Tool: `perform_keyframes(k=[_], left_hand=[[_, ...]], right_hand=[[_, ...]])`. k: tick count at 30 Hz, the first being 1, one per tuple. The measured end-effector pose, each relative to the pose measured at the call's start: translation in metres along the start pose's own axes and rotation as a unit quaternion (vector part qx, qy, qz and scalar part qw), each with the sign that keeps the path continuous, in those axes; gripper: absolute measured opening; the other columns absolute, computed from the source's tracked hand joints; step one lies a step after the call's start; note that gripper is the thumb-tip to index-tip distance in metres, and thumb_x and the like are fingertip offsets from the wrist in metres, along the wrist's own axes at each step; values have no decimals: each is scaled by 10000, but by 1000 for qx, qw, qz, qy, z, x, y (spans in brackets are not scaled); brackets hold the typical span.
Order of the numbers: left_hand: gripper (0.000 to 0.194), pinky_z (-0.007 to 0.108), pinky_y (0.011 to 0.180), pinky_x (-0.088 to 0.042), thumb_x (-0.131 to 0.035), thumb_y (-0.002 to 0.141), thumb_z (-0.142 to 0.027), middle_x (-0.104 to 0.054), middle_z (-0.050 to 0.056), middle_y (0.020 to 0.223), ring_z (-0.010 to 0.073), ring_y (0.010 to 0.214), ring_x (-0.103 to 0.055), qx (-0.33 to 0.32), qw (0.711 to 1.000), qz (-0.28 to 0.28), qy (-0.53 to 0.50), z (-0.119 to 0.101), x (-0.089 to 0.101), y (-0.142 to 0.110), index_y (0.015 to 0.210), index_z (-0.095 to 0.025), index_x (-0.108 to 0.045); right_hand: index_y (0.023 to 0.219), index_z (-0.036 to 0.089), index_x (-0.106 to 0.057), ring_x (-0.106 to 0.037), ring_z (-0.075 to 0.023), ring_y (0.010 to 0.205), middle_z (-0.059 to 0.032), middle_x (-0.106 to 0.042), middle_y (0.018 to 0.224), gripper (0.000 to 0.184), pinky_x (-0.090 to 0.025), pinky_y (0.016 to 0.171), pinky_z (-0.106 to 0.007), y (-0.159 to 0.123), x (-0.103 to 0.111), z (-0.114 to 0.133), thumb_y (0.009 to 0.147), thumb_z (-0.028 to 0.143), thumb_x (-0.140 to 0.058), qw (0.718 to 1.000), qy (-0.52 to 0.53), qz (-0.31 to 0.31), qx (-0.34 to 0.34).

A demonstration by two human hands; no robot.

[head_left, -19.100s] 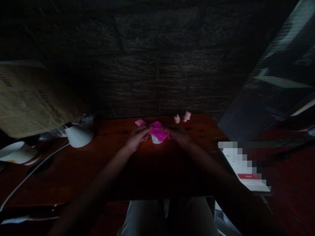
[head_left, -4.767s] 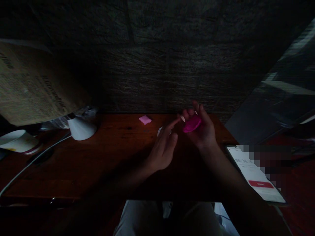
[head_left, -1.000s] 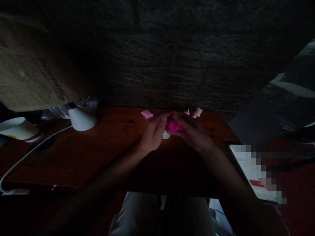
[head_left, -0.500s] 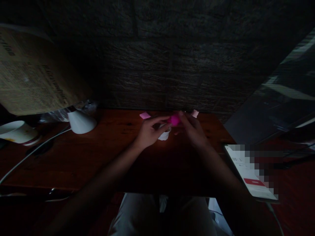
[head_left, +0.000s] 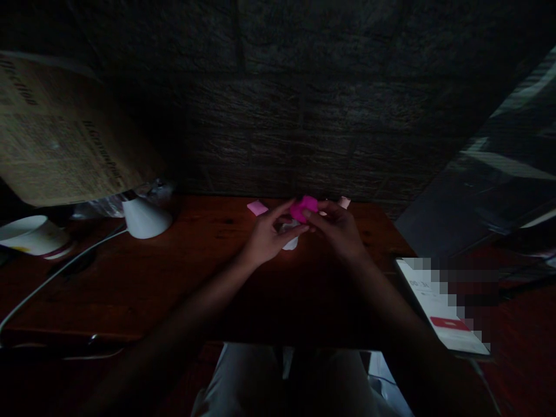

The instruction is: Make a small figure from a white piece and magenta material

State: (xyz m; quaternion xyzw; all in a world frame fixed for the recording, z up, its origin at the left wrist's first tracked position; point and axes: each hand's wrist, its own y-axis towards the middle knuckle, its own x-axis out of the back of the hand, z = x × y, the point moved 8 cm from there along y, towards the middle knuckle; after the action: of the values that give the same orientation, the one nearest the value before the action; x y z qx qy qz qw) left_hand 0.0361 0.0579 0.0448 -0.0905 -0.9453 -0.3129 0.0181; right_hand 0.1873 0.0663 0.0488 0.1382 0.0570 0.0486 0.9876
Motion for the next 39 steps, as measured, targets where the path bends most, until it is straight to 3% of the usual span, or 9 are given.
perform_keyframes(k=[5,10,14,19,23,27,33,36,39], left_hand=[[458,342,869,-630,-842,795,-335,-792,84,1123,198,936,-765,-9,999,-23,45,-1,6,1,1214,-192,-723],[458,358,949,-602,-819,821,-364,-780,109,1177,221,1045,-752,-20,998,17,50,-8,-1,2,1219,-174,-693],[494,372,970,-592,-775,870,-357,-752,128,1234,229,1123,-735,-28,998,54,17,-8,-9,-1,1297,-189,-591],[671,392,975,-584,-848,793,-400,-739,136,1232,244,1128,-728,-31,998,34,44,-2,-6,-2,1349,-196,-532],[452,381,937,-586,-816,823,-413,-766,115,1150,232,1047,-737,-55,992,18,114,-4,-1,0,1185,-188,-667],[420,396,941,-580,-808,837,-411,-773,117,1147,246,1052,-737,-104,977,17,186,-16,-1,-2,1178,-192,-697],[636,438,1044,-552,-836,814,-419,-763,122,1210,271,1170,-712,-147,959,27,239,-35,-4,-8,1366,-209,-603],[800,461,1110,-515,-847,789,-458,-671,157,1393,294,1305,-636,-173,952,46,247,-41,-8,-9,1479,-225,-515],[720,463,1147,-490,-789,857,-424,-603,158,1484,283,1388,-571,-211,942,67,252,-43,-12,-9,1495,-240,-508]], right_hand=[[916,214,-748,-658,-136,720,-16,-743,865,397,-556,677,-281,-1,-2,-2,672,484,-909,1000,7,11,1],[1179,268,-729,-569,-90,609,-12,-749,1014,493,-481,531,-240,-3,-4,5,743,449,-870,998,10,56,27],[1154,286,-752,-555,-96,611,0,-752,965,446,-455,502,-230,-2,-6,5,745,416,-870,996,19,83,36],[1048,284,-766,-701,-165,833,-4,-776,1000,428,-585,734,-313,-1,-7,1,659,367,-926,997,30,62,42],[1056,290,-775,-723,-180,856,9,-784,948,441,-599,847,-376,-3,-12,-2,646,330,-933,997,36,66,37],[1061,298,-791,-716,-172,826,17,-786,919,429,-602,822,-365,-4,-12,0,657,348,-925,996,32,68,37],[952,285,-819,-675,-148,754,0,-778,907,337,-560,656,-279,-5,-10,8,664,429,-917,996,33,65,42],[955,257,-818,-564,-92,575,11,-743,809,362,-464,517,-232,-4,-9,4,671,462,-909,997,30,65,14],[967,246,-809,-513,-70,526,28,-712,750,374,-426,492,-218,-3,-10,-1,681,467,-903,997,34,73,1]])
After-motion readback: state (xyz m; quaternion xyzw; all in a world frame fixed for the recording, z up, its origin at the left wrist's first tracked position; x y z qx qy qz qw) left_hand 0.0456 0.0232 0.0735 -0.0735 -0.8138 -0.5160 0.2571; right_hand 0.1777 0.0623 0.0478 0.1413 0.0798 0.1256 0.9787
